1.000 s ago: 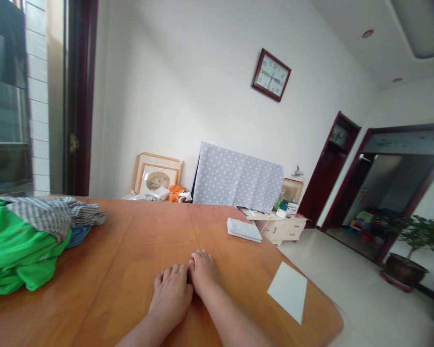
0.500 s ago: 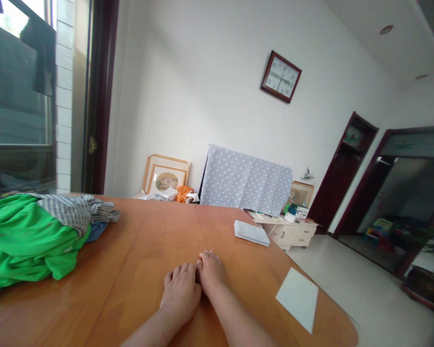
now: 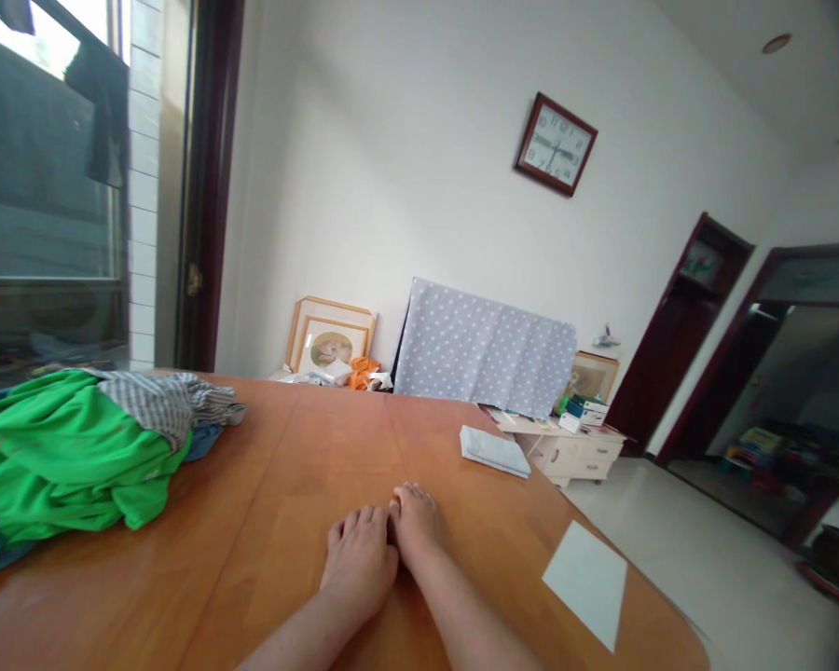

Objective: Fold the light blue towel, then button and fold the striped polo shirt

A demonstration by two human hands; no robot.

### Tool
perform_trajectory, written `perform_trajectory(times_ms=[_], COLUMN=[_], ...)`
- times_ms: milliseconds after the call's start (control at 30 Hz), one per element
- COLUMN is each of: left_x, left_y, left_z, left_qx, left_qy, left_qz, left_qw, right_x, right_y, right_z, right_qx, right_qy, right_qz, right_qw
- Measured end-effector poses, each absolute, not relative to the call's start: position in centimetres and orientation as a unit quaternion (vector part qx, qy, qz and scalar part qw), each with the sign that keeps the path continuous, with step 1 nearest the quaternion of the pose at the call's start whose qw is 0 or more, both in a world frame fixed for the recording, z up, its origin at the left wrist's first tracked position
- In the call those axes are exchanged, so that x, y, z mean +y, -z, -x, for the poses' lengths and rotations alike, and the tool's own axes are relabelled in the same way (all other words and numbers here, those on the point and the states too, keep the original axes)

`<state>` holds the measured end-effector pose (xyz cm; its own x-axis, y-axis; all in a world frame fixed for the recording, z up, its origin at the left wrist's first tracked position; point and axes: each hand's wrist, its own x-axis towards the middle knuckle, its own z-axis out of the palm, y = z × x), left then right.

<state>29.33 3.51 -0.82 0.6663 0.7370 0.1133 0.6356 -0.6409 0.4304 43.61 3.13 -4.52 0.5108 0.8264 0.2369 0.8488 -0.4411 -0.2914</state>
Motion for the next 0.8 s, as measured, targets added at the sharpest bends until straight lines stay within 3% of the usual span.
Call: perform_trajectory(times_ms=[333, 600, 800], left_x=[3.2, 4.0, 5.4], left_y=[0.6, 3.0, 4.2], left_z=[-29.0, -29.8, -30.0], left_qx=[0.394, 0.426, 0.449], left_qy=[-0.13, -0.245, -0.337], left_qz=[-0.879, -0.815, -0.711], left_qw=[0.237, 0.307, 0.424], right_x=[2.6, 3.3, 3.4], right_y=[5.1, 7.7, 8.1], right_z=[-44.3, -46.7, -47.3], right_qx=[-0.533, -0.569, -0.569], right_qy=[0.034, 0.051, 0.027], right_qz=[0.828, 0.803, 0.796], right_qw=[0.172, 0.168, 0.204])
